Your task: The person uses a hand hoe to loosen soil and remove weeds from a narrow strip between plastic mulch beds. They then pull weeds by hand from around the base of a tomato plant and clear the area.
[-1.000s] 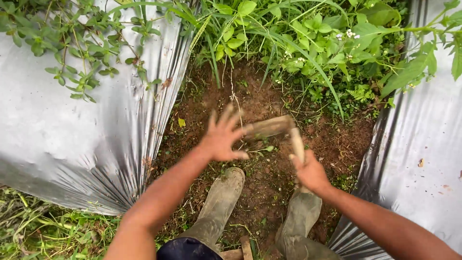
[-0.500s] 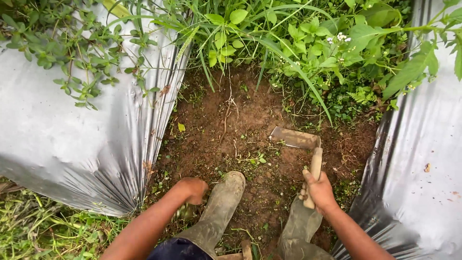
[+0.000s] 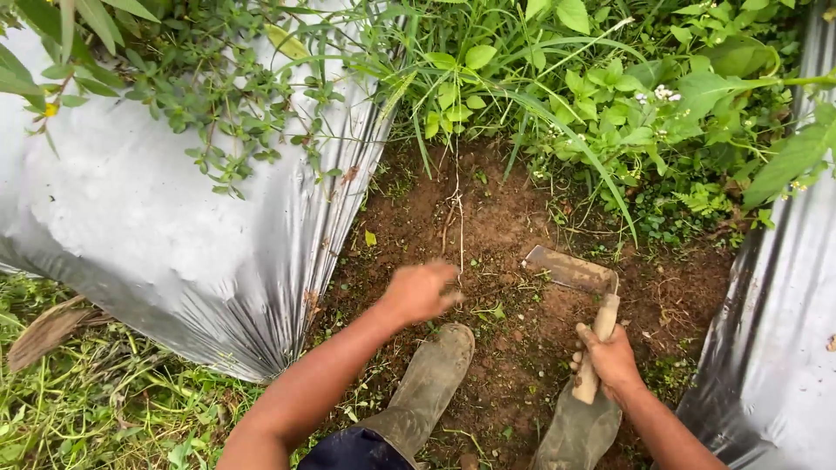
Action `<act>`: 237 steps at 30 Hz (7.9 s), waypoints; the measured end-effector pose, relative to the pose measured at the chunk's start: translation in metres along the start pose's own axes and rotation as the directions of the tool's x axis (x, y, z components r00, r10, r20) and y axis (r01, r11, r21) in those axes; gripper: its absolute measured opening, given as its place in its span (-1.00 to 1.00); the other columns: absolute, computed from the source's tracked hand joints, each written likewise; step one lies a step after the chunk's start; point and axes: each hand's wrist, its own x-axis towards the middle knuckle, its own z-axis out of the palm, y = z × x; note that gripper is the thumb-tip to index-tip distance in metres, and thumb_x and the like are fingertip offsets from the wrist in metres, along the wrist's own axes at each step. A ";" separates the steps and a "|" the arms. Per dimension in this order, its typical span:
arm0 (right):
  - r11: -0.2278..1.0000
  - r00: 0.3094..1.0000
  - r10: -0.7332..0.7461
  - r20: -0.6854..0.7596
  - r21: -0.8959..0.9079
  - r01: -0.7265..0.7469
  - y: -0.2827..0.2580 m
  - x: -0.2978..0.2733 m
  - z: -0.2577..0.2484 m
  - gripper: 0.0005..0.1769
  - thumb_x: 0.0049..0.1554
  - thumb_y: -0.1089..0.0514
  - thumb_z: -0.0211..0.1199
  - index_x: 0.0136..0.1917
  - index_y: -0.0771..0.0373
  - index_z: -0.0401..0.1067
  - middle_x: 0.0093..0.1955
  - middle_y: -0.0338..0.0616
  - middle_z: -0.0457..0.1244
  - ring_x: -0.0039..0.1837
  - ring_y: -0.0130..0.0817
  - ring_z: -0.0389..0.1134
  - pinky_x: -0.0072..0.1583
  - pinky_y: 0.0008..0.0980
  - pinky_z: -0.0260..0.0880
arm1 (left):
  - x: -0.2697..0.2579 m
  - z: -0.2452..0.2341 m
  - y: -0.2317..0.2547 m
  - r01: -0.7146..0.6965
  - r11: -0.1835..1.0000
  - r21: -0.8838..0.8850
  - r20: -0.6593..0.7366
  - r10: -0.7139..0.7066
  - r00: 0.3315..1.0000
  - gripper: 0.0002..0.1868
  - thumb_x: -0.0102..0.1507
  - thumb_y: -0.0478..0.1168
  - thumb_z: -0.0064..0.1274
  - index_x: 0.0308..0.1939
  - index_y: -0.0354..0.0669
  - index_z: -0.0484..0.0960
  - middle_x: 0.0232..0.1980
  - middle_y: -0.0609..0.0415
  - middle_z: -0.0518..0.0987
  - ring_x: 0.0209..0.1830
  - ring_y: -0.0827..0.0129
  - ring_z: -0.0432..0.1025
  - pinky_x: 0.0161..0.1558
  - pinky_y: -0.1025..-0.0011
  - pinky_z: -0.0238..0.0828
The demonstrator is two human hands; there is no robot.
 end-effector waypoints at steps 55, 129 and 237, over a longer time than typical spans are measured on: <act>0.925 0.970 -0.243 0.005 -0.301 0.233 -0.068 0.053 0.043 -0.57 0.40 -0.03 -0.02 0.34 0.35 0.12 0.14 0.29 0.27 0.07 0.17 0.32 0.09 0.20 0.36 | -0.161 -0.126 -0.189 0.669 0.743 -0.016 -0.956 -0.207 0.206 -0.13 0.33 0.54 -0.58 0.56 0.22 0.17 0.58 -0.10 0.18 0.60 -0.36 -0.19 0.42 -0.49 -0.36; 0.386 -0.319 -0.492 0.810 0.531 0.754 -0.422 -0.133 0.588 -0.62 0.37 0.32 -0.02 -0.28 0.04 0.09 -0.42 -0.42 -0.01 -0.37 -0.56 0.09 -0.26 -0.52 0.13 | -0.262 -0.284 -0.205 -0.426 0.738 -0.523 -0.683 -0.662 -0.309 -0.48 0.50 -0.04 -0.26 0.52 -0.06 0.26 0.30 -0.59 0.39 0.37 -0.41 0.29 0.36 -0.38 0.15; -0.931 -0.359 -0.207 0.910 -0.071 0.358 -0.335 -0.099 0.632 -0.84 -0.09 -0.10 0.38 -0.22 -0.13 0.52 -0.21 -0.28 0.40 -0.26 -0.06 0.44 -0.31 -0.08 0.45 | -0.231 -0.222 -0.302 -0.845 0.307 -0.437 -0.320 -0.931 -0.173 -0.59 0.36 -0.23 0.03 0.30 -0.01 0.57 0.04 0.03 0.73 0.26 0.29 0.49 0.32 0.22 0.38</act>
